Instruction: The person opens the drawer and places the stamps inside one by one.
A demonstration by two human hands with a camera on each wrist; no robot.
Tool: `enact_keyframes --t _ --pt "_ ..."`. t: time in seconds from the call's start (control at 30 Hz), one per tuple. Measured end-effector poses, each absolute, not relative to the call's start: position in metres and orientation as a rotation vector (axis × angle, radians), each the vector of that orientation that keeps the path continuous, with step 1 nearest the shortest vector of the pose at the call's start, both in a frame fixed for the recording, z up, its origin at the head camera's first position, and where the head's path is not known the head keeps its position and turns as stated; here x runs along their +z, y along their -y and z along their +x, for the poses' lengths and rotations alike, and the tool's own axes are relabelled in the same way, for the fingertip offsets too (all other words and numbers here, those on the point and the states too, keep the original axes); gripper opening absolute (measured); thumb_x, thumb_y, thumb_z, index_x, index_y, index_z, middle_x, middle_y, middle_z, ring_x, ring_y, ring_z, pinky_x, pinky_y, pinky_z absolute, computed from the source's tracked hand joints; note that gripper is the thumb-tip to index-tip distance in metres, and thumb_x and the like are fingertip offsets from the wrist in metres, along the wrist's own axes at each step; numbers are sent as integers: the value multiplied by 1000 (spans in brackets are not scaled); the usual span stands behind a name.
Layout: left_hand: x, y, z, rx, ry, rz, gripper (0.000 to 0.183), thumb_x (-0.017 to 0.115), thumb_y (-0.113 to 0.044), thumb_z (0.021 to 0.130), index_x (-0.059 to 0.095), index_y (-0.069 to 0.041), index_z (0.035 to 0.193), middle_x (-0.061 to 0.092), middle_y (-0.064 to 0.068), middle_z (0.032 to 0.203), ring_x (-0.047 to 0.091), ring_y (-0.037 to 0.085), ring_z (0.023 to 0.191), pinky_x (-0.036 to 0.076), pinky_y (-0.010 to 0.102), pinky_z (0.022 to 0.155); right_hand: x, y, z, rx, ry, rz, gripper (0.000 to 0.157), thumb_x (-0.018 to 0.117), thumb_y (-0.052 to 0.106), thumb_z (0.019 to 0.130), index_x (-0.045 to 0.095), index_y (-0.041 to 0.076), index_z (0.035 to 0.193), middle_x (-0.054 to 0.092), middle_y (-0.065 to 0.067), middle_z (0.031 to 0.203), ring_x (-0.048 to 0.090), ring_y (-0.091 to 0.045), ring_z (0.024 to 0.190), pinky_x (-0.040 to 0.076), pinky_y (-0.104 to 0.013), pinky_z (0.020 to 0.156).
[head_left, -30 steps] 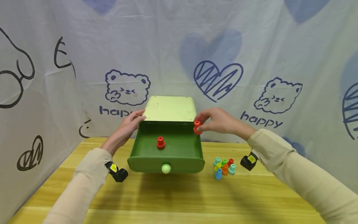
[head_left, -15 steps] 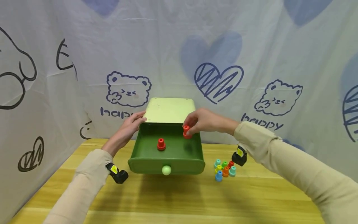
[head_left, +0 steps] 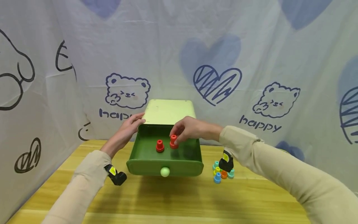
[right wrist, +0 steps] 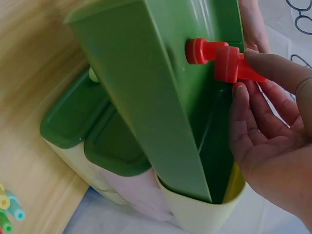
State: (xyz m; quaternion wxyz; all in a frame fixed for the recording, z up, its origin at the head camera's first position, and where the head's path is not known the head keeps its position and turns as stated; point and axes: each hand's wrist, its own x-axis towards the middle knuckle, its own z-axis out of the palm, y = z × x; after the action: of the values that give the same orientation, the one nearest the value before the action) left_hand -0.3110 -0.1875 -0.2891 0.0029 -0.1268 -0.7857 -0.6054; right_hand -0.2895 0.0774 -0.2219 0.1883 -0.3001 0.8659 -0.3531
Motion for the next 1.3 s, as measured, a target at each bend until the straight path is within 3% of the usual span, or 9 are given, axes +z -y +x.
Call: enact_keyframes --t 0.6,1.03,1.3 --pt "-293 192 -311 -1908 2457 -396 62 47 -28 102 23 -3 153 23 21 154 22 36 141 18 54 113 -245 -67 -301 -966 -2455 -809 25 74 -5 79 71 -3 104 71 -7 93 61 -13 79 52 -24 65" --pt "-293 192 -311 -1906 2444 -403 61 46 -28 102 23 -3 152 23 20 154 22 35 140 18 54 113 -251 -63 -300 -1009 -2498 -761 27 76 -6 76 72 -2 102 71 -6 91 64 -15 83 54 -25 69" --pt "-292 190 -310 -1903 2442 -408 61 46 -28 102 23 -4 153 24 19 154 24 34 140 19 53 113 -237 -74 -299 -990 -2496 -881 31 75 -9 76 69 -6 106 71 -11 98 66 -19 90 55 -27 78"
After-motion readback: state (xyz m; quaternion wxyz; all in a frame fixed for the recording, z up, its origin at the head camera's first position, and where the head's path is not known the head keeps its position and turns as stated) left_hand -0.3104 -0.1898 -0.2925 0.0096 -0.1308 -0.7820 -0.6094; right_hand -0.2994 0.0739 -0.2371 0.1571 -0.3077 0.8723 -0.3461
